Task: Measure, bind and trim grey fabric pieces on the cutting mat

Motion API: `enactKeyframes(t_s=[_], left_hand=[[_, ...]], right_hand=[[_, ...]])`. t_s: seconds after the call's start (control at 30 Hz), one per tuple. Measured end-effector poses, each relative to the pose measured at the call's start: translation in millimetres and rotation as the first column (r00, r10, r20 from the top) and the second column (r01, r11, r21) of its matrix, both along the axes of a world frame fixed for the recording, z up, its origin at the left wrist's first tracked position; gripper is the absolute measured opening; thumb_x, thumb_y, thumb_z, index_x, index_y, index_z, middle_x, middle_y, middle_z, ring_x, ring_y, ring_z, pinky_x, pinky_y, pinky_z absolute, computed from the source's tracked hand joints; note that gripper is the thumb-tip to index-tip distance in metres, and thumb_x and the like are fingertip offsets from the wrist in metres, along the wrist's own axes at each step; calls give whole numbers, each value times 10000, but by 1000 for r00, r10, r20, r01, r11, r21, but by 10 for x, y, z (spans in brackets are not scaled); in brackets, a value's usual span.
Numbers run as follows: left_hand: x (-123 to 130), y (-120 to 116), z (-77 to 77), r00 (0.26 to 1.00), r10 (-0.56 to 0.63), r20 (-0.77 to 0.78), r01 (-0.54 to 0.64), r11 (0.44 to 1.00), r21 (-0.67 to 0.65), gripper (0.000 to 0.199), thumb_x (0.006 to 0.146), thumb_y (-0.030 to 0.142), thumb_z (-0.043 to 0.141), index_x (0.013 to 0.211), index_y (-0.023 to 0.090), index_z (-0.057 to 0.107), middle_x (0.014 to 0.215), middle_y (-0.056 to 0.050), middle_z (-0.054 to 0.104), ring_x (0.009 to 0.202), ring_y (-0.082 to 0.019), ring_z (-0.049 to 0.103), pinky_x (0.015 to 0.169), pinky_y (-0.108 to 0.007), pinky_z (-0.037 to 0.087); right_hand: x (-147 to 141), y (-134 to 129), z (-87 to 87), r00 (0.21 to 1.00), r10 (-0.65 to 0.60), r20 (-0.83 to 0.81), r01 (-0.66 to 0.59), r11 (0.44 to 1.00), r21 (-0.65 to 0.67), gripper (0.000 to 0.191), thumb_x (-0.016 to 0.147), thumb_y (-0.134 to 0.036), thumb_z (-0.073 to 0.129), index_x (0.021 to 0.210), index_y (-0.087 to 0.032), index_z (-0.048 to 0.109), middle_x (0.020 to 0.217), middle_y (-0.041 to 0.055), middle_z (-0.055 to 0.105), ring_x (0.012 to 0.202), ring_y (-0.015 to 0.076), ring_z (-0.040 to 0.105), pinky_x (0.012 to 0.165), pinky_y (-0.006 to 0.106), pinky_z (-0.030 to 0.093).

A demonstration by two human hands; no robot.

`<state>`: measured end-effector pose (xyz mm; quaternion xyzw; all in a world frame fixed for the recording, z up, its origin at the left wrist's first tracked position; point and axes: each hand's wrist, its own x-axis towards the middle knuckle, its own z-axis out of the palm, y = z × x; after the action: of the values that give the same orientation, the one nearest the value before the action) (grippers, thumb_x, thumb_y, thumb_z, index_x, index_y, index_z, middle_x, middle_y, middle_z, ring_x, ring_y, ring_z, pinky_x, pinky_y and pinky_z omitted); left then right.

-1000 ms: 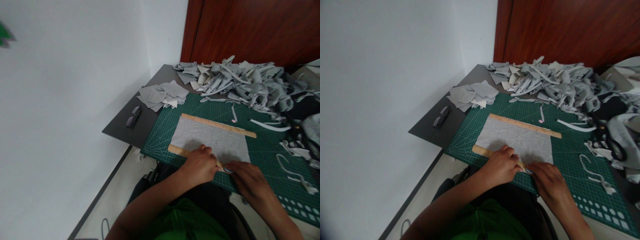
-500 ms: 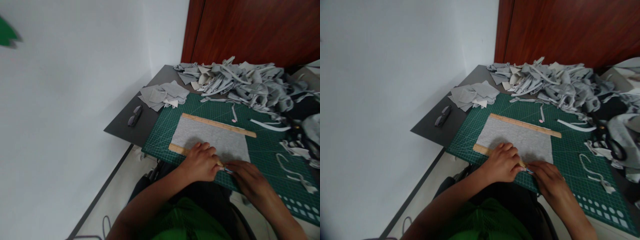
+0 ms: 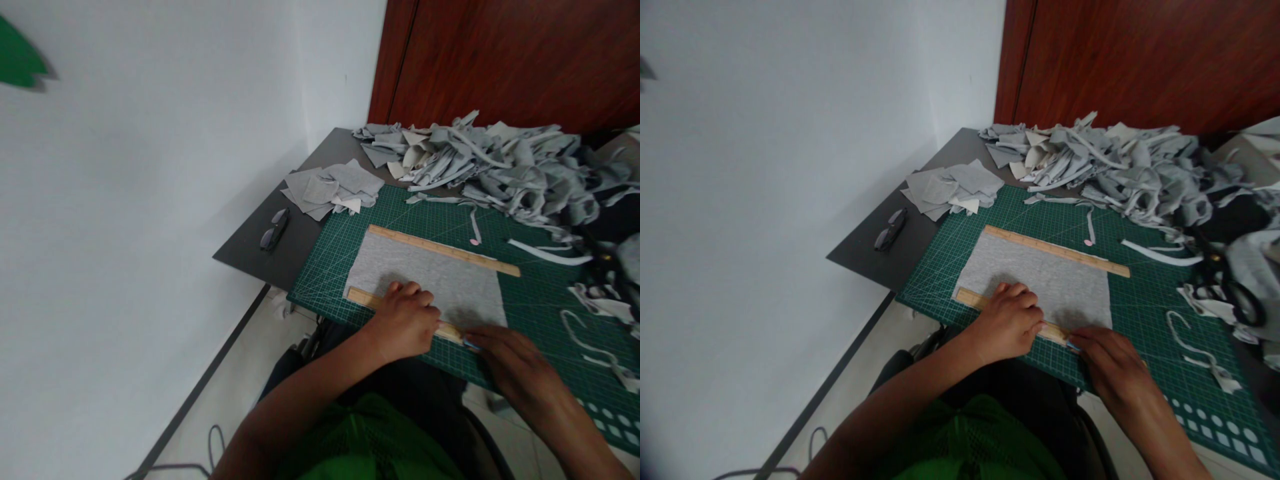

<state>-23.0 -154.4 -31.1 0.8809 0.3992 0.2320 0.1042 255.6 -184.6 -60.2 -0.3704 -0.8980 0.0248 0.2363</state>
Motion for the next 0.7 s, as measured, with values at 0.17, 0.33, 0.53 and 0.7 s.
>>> enactKeyframes(t_s=[0.17,0.33,0.53,0.7], left_hand=[[15,15,7,998,25,52,-21,997,-77,222,981,320,679,814,176,707,983,-41,681,1096,-244,553,846,-423,385],[13,44,-5,996,23,80,-12,991,-132,245,1018,313,628,825,177,695,958,-52,678,1083,-243,563,859,-394,398],[5,60,-54,993,50,111,-33,988,-149,177,990,269,644,836,182,653,948,-59,658,1059,-245,572,888,-380,420],[26,58,-59,991,65,118,-48,989,-142,194,955,277,692,798,173,644,928,-66,657,1031,-247,583,873,-385,432]], right_hand=[[8,-12,14,1000,16,-10,-17,1000,-21,295,996,-155,520,1228,-260,668,1166,73,724,1057,247,689,925,402,543],[-10,-9,64,999,18,-26,-19,999,-30,277,1001,-185,524,1222,-259,673,1156,72,730,1056,253,697,918,400,547],[-5,-15,81,1000,11,-20,-12,1000,-11,264,1000,-198,527,1210,-257,677,1167,70,733,1065,255,698,930,400,548],[30,0,61,999,33,-14,-33,999,-8,277,996,-214,539,1233,-257,675,1171,71,742,1062,259,708,932,408,556]])
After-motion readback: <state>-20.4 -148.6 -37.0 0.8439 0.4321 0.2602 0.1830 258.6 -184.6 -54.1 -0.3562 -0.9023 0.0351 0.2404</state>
